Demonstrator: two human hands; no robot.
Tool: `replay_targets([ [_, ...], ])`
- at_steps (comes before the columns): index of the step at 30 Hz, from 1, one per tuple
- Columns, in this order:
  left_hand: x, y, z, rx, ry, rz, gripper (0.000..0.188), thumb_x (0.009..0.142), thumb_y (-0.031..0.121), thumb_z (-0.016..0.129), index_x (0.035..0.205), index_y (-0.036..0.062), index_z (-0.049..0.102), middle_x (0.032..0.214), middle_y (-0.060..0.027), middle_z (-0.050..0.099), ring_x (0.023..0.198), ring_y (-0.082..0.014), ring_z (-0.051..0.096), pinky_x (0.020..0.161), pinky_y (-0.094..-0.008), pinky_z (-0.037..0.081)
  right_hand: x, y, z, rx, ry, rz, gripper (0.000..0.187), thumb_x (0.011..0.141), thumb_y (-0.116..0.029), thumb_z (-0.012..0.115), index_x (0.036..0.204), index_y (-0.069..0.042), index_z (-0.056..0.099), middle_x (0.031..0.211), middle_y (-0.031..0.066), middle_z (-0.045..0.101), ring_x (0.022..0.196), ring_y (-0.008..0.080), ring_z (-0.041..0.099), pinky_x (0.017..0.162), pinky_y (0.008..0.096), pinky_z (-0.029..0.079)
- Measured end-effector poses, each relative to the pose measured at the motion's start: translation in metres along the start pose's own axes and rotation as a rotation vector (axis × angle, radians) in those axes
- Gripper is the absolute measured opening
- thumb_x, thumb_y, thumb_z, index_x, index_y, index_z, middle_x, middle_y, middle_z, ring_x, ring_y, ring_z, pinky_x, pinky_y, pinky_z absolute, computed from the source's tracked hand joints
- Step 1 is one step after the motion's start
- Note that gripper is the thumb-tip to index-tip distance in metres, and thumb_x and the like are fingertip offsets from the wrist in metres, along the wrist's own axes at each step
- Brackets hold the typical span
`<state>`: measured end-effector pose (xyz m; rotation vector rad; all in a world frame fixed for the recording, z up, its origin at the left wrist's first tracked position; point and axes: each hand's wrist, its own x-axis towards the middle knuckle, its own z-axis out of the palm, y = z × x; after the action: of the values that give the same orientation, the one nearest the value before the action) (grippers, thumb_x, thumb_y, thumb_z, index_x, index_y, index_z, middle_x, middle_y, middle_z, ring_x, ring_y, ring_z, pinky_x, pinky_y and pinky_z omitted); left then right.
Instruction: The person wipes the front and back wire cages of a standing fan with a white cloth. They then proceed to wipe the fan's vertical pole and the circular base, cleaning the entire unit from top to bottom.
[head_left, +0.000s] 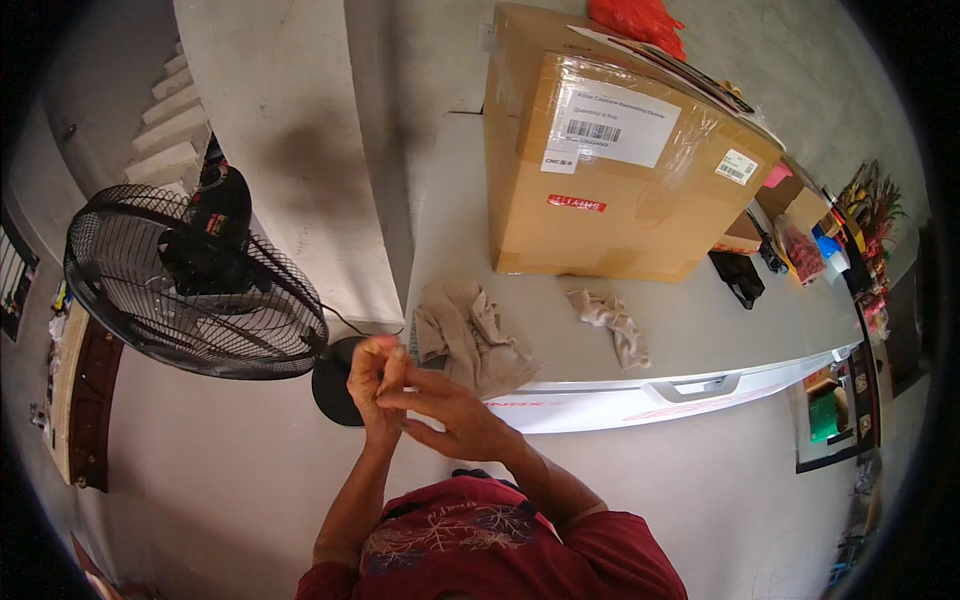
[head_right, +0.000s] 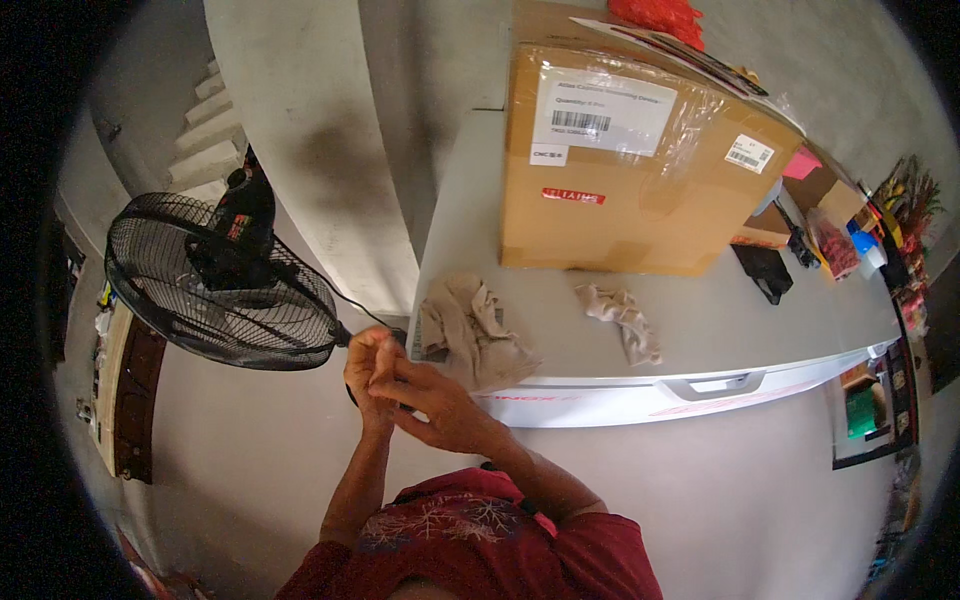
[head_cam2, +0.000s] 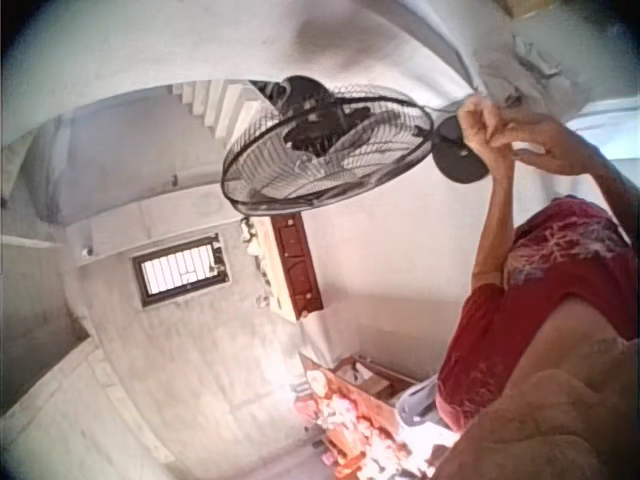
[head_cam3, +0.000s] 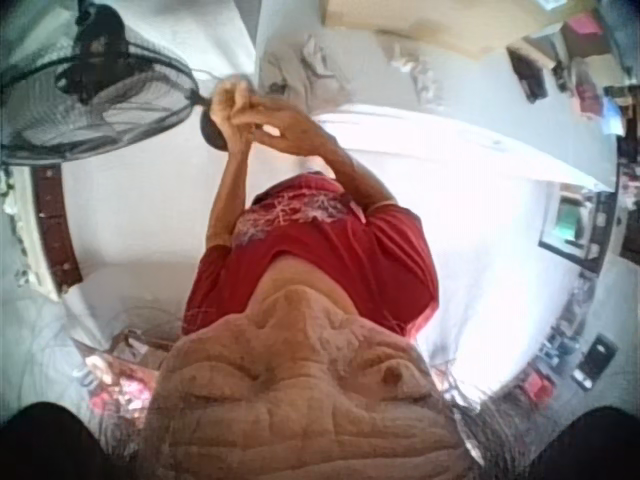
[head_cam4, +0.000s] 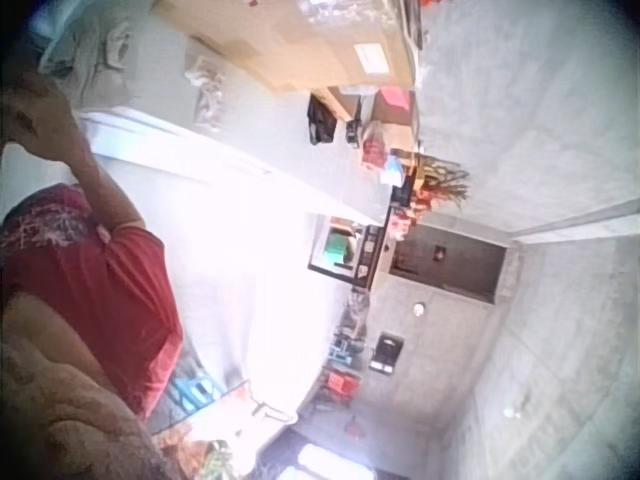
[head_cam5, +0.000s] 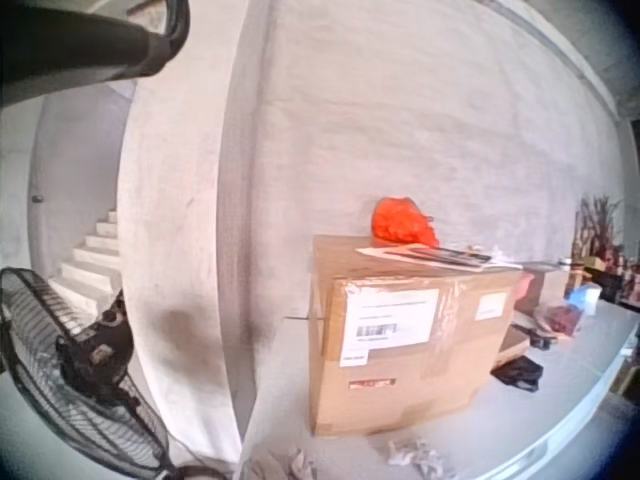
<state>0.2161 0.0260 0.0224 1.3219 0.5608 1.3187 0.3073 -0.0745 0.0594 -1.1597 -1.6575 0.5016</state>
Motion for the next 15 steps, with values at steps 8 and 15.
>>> replay_targets([
  [8, 0.003, -0.028, 0.052, 1.063, -0.347, 0.384, 0.048, 0.073, 0.024, 0.072, 0.117, 0.0122, 0.056, 0.123, -0.0037, 0.051, 0.116, -0.0291, 0.043, 0.092, -0.0485, 0.033, -0.019, 0.037, -0.076, -0.753, 0.424, 0.110, 0.038, 0.069, -0.002, 0.067, 0.106, -0.008, 0.063, 0.122, 0.0133, 0.053, 0.112, 0.0330, 0.049, 0.093, 0.0420, 0.041],
  [15, 0.005, -0.074, 0.061, 0.879, -0.326, 0.342, 0.029, 0.069, 0.016, 0.072, 0.095, 0.0114, 0.061, 0.113, -0.0047, 0.054, 0.113, -0.0269, 0.046, 0.092, -0.0405, 0.033, -0.094, 0.086, -0.149, -1.130, 0.504, 0.436, 0.041, 0.076, -0.016, 0.067, 0.115, -0.010, 0.059, 0.129, 0.0158, 0.046, 0.121, 0.0365, 0.040, 0.096, 0.0499, 0.036],
])
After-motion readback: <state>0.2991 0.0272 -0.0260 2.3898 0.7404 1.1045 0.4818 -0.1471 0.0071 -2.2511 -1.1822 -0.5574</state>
